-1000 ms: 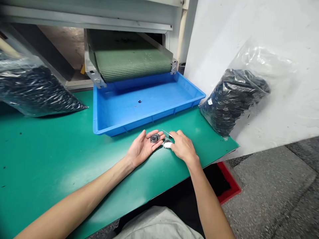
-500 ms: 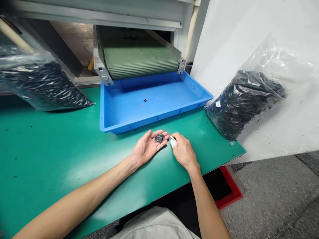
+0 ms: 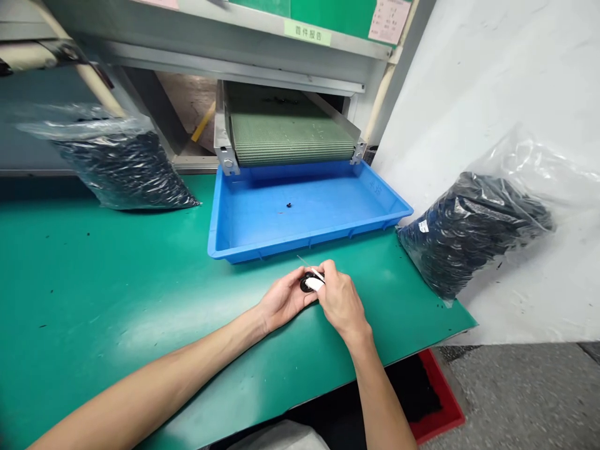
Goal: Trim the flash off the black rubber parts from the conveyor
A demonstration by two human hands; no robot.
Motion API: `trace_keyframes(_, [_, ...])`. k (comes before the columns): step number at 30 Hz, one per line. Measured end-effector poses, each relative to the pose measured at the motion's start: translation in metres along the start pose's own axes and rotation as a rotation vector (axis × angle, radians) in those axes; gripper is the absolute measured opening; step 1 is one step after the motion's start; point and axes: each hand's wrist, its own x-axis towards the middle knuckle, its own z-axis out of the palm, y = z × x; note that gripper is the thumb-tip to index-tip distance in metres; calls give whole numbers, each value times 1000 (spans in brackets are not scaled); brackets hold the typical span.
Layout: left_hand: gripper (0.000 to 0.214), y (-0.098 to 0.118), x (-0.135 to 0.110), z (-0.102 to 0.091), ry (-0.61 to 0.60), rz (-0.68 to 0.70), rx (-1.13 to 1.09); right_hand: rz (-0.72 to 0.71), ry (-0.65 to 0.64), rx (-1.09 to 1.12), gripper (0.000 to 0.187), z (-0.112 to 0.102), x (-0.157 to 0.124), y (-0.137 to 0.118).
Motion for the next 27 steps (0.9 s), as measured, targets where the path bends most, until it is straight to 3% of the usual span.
trace_keyframes(2, [25, 0, 1, 0, 26, 8, -8, -52, 16, 40, 24, 1, 0, -1])
trace_keyframes(7, [22, 0, 1, 1, 87, -2, -19, -150, -62, 90, 41, 5, -2, -10])
trace_keyframes(12, [32, 2, -3, 3, 47, -15, -42, -78, 8, 34, 28, 0, 2, -10])
trace_keyframes(17, [45, 1, -6, 5, 11, -40, 13, -64, -99, -82, 19, 0, 10, -10])
trace_keyframes(22, [44, 0, -6, 2, 17, -36, 31, -26, -31, -152, 16, 9, 9, -11])
trace_keyframes(27, [38, 2, -6, 3, 13, -10, 41, -54, 62, -120, 25, 14, 4, -10])
